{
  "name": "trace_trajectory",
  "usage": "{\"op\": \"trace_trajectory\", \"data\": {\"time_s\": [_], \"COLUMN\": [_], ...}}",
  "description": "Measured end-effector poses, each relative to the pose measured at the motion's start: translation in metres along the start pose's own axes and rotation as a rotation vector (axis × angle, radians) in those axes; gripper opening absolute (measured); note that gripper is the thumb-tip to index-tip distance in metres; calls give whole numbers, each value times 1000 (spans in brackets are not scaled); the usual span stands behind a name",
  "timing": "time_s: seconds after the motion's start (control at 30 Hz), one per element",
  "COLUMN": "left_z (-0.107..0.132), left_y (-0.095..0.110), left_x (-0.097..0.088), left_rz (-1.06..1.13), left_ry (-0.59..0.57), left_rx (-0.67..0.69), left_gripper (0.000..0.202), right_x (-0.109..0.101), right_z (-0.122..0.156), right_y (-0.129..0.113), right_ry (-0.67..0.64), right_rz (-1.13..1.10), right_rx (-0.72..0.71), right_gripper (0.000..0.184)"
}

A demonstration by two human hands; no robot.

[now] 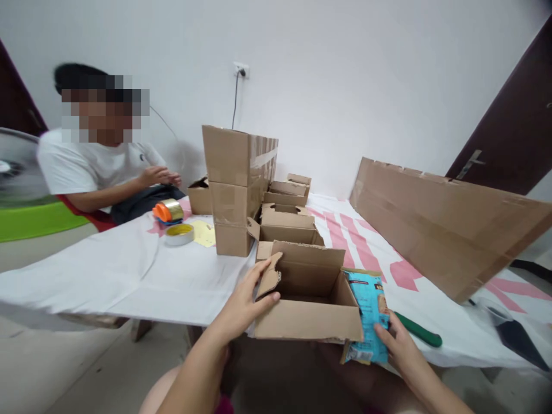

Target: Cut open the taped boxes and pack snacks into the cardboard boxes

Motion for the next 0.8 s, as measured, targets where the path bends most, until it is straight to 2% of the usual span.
{"op": "trace_trajectory", "data": {"time_s": [0.1,0.2,0.33,0.43,0.53,0.63,0.73,0.8], "left_z": [7,15,10,-18,-66,-117,-151,-159], "left_y": [8,25,63,107,156,195,221,233], "left_x": [-3,-13,-30,-32,-12,20,48,60], "left_rz": [-61,-125,-205,-210,-139,-163,-117,-33], "left_ry": [134,229,225,172,75,18,-23,-70], "left_rx": [-3,19,68,138,194,179,194,229], "left_gripper": [54,52,50,48,53,69,94,99], "right_x": [-2,-21,-60,-82,-83,-60,-40,-34], "right_z": [1,-6,-36,-79,-130,-176,-197,-195], "right_y": [2,-5,-32,-70,-118,-158,-190,-203], "right_ry": [0,84,147,155,131,-16,-110,-160], "right_rz": [-172,-211,-103,105,357,556,598,603], "right_rx": [140,164,36,-189,-435,-526,-580,-613], "right_gripper": [53,53,53,51,45,39,38,40]}}
Point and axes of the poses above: each hand's wrist, its own z-axis away from the middle knuckle, its own x-axis out of the palm, y = z × x, the point moved 5 cm from there along -z, towards the middle knuckle, and after that the axes turned 9 degrees about -x, right-handed, at the moved point
